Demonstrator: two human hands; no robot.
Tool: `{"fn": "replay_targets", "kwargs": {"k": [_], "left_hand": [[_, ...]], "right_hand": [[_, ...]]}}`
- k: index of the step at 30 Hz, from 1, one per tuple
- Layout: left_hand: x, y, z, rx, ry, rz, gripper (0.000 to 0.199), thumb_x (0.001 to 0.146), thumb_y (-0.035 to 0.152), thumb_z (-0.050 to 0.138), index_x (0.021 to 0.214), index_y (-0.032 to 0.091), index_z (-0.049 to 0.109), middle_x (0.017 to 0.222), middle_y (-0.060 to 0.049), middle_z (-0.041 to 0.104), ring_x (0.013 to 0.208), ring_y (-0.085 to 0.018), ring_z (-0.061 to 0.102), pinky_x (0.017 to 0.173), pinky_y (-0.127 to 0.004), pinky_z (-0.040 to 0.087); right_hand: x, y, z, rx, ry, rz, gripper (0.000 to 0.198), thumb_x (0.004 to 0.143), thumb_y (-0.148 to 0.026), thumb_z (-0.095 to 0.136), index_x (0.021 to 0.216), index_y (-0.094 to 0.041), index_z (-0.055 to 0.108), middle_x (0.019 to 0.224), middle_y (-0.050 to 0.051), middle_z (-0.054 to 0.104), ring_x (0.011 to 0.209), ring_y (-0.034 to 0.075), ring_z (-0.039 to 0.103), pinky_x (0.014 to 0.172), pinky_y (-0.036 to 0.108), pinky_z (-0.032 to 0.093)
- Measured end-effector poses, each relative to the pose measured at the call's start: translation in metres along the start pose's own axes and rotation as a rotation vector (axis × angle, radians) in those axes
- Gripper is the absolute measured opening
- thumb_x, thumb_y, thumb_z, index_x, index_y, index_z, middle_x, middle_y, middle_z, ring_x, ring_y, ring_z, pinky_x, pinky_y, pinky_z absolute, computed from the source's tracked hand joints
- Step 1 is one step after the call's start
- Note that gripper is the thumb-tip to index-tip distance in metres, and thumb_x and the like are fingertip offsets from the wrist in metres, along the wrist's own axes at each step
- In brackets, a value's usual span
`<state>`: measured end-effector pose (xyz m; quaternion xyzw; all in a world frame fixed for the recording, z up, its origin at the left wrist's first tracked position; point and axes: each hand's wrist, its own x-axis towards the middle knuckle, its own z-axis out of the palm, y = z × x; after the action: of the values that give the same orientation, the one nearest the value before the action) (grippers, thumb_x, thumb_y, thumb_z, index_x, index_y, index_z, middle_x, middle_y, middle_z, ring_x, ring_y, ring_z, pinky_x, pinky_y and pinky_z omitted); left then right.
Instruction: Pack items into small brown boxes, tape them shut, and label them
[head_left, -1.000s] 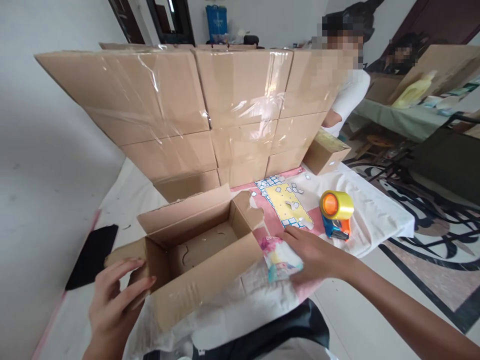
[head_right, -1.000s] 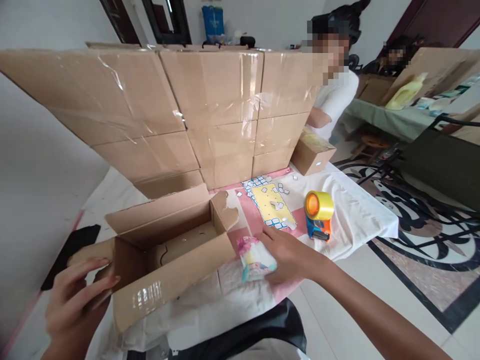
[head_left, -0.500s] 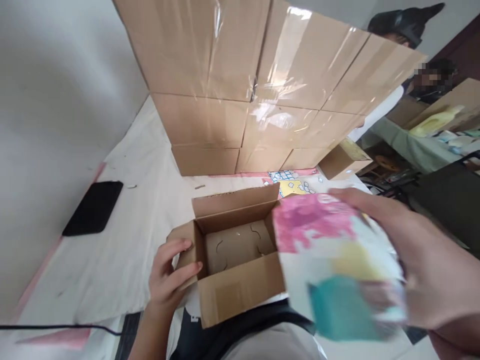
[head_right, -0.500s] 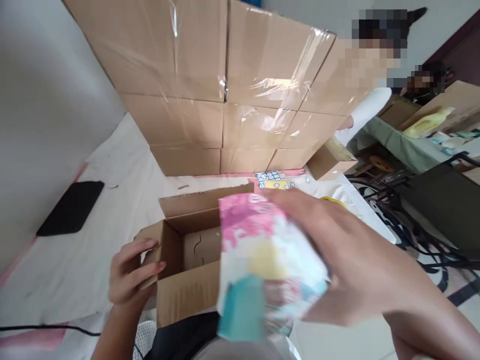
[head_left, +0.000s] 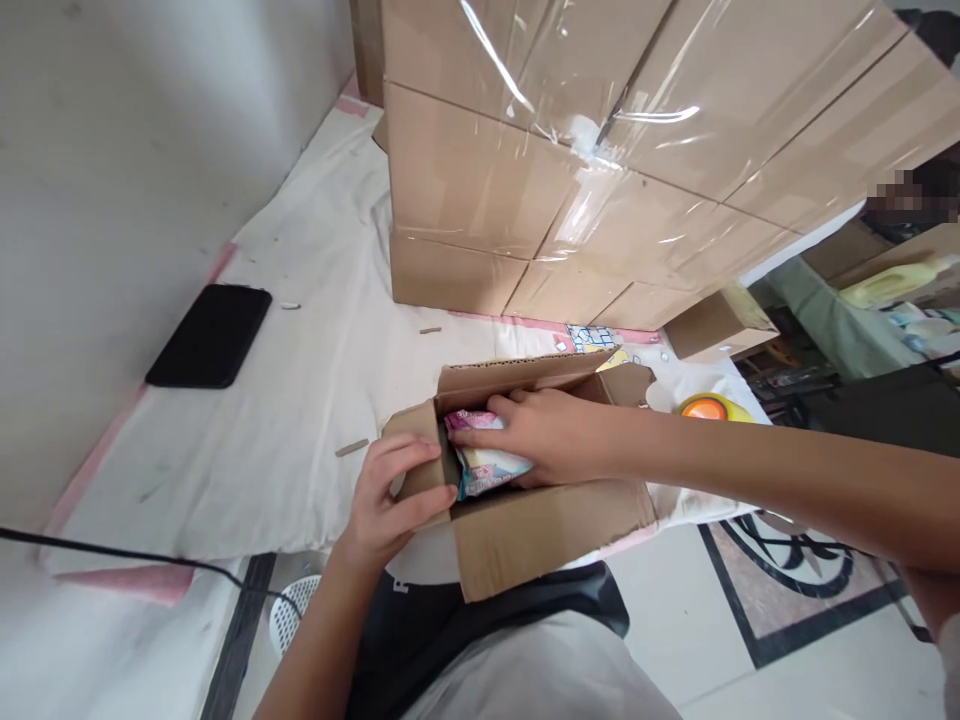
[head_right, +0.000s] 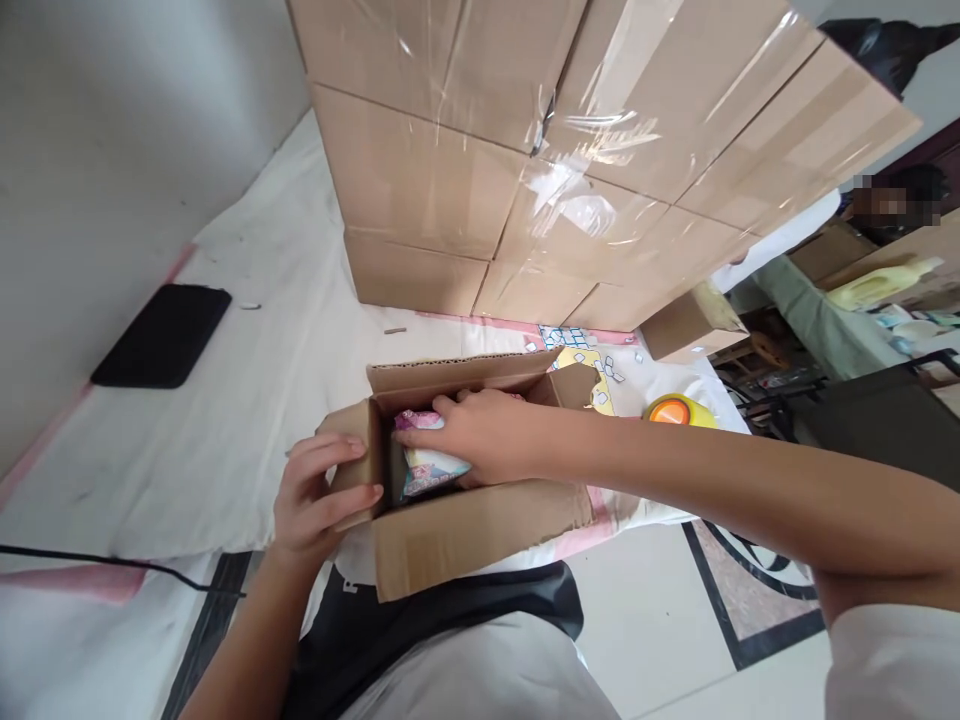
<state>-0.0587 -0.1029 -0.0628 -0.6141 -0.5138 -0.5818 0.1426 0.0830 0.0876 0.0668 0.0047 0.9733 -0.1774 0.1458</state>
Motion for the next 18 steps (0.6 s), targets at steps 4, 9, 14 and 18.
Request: {"fn": "replay_targets", "kwargs": {"k": [4, 9, 14, 18], "left_hand": [[-0.002, -0.002, 0.001, -0.002, -0.006, -0.018, 0.022, 0.087, 0.010, 0.071, 0.098, 0.029, 0.069, 0.120, -0.003, 0.060, 0.115, -0.022, 0.060, 0.090, -0.040, 0.056], [0.002, -0.001, 0.001, -0.019, 0.006, -0.016, 0.018, 0.087, 0.009, 0.070, 0.094, 0.025, 0.069, 0.120, -0.004, 0.061, 0.115, -0.022, 0.060, 0.091, -0.040, 0.055], [0.004, 0.002, -0.001, 0.002, -0.003, -0.043, 0.022, 0.085, 0.006, 0.070, 0.093, 0.026, 0.068, 0.116, -0.003, 0.061, 0.111, -0.021, 0.062, 0.087, -0.039, 0.057], [-0.012, 0.004, 0.001, 0.049, 0.057, -0.109, 0.027, 0.087, 0.008, 0.067, 0.102, 0.030, 0.065, 0.120, -0.003, 0.059, 0.114, -0.022, 0.063, 0.089, -0.042, 0.059]], "right_hand": [[0.011, 0.006, 0.017, -0.018, 0.037, -0.042, 0.073, 0.061, -0.021, 0.090, 0.131, -0.025, 0.068, 0.109, 0.006, 0.070, 0.087, 0.024, 0.067, 0.082, 0.037, 0.049], [0.006, 0.005, -0.007, 0.029, -0.137, 0.003, 0.084, 0.069, -0.018, 0.085, 0.147, -0.025, 0.055, 0.131, 0.009, 0.067, 0.097, 0.025, 0.071, 0.083, 0.034, 0.053], [-0.033, 0.006, -0.046, 0.224, -0.070, 0.009, 0.059, 0.095, -0.021, 0.063, 0.152, -0.027, 0.048, 0.148, 0.003, 0.060, 0.132, 0.021, 0.059, 0.104, 0.033, 0.051], [-0.087, 0.023, -0.041, 0.143, 0.343, 0.181, 0.029, 0.099, -0.028, 0.060, 0.126, -0.024, 0.068, 0.117, 0.005, 0.074, 0.104, 0.019, 0.071, 0.089, 0.031, 0.056]]}}
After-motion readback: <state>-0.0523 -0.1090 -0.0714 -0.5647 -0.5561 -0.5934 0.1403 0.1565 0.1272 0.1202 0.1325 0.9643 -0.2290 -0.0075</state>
